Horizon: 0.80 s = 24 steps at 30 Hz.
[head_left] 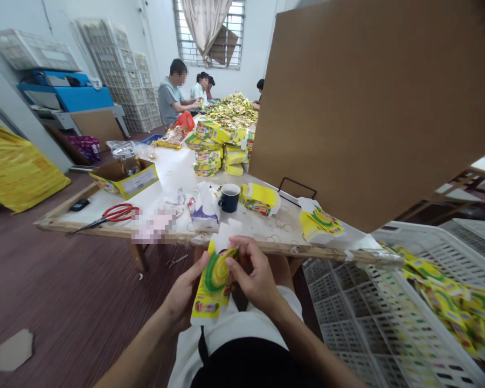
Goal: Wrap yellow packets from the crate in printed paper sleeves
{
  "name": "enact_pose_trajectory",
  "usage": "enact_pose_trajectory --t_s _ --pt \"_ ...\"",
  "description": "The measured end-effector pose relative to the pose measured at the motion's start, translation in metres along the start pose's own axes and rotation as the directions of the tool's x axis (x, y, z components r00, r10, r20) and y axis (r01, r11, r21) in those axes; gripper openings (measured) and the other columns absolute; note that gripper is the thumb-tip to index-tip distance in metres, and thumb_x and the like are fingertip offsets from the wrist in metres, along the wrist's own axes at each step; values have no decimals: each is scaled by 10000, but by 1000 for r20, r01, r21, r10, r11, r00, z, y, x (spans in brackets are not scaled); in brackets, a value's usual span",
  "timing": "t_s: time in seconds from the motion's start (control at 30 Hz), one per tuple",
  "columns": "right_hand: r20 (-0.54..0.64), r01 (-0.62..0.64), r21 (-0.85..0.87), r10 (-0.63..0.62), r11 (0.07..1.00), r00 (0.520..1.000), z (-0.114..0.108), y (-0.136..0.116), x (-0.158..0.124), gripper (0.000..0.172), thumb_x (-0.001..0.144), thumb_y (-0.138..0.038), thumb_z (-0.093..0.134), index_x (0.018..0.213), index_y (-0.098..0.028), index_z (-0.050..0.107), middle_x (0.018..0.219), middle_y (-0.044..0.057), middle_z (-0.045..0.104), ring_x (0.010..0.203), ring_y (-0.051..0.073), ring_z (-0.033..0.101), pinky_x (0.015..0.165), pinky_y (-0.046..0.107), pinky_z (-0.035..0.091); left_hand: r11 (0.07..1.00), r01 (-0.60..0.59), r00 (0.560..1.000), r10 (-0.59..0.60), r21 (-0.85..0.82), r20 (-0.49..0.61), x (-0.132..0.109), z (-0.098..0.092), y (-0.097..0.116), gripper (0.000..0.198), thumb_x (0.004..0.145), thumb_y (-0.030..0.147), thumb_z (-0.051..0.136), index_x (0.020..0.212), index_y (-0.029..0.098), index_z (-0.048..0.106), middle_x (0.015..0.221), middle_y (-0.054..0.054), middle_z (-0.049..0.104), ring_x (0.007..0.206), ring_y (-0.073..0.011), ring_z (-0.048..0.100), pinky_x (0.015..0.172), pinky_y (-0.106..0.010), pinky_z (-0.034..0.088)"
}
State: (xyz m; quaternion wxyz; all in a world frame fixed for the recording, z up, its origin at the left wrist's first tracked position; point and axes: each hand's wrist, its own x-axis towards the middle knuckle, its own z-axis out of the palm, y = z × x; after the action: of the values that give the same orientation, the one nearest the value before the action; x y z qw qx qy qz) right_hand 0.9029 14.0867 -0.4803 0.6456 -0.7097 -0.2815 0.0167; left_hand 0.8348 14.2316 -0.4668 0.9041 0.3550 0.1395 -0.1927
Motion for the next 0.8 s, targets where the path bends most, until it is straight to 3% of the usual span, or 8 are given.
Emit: enact_pose_trajectory --t_s 0.1,0.17,0.3,0.37,0.43,0.53,0.67,0.8 --pt "40 -181 367 179 913 983 -1 -3 4 201 805 -339 643 944 -233 545 790 -24 521 557 90 462 501 219 398 994 -86 996 84 72 39 1 2 -2 427 723 493 707 974 149 735 864 -99 756 748 -245 702 629 -298 541" --pt "47 -206 512 213 834 976 0 -3 5 215 783 -359 671 870 -225 526 758 -36 498 544 76 446 474 196 375 978 -171 985 165 123 57 4 0 -5 356 717 415 746 961 155 734 819 -71 754 714 -193 695 649 -251 523" --pt "-174 -97 370 171 924 970 10 2 -2 397 750 -330 718 1102 -267 545 928 -4 559 779 122 532 698 225 463 908 -336 939 342 250 18 15 -10 -11 328 769 372 715 1014 156 692 842 -54 747 734 -169 688 634 -222 500" --pt "-128 -120 237 153 964 980 16 8 -7 405 782 -344 685 1159 -259 565 970 21 589 809 146 544 738 254 468 870 -396 908 419 294 -19 18 -14 -13 338 771 382 710 1016 153 673 851 -49 744 751 -185 688 636 -243 509" --pt "-35 -130 124 135 984 990 19 12 -11 232 834 -368 618 1000 -210 655 897 38 613 801 167 549 743 274 463 851 -419 889 455 315 -46 19 -16 -13 343 778 401 697 1010 151 656 871 -47 742 783 -200 688 689 -277 524" --pt "-50 -149 11 150 989 987 16 15 -10 255 848 -394 590 728 -175 644 725 29 589 727 171 540 690 281 453 788 -437 867 497 433 -29 18 -16 -11 344 803 422 660 993 139 613 932 -73 730 847 -222 684 760 -317 529" --pt "-44 -231 154 241 961 970 7 11 -3 223 815 -379 636 940 -197 607 751 10 613 713 166 572 676 280 468 722 -446 850 527 530 -3 17 -16 -9 401 805 360 670 1087 181 449 916 -73 715 833 -232 695 707 -318 537" --pt "45 -186 305 181 934 982 -5 4 -1 411 833 -328 624 1203 -261 458 969 34 644 872 180 609 764 289 482 749 -507 837 547 427 36 13 -13 -8 651 831 314 649 1313 273 214 990 -64 703 905 -229 687 742 -322 532"
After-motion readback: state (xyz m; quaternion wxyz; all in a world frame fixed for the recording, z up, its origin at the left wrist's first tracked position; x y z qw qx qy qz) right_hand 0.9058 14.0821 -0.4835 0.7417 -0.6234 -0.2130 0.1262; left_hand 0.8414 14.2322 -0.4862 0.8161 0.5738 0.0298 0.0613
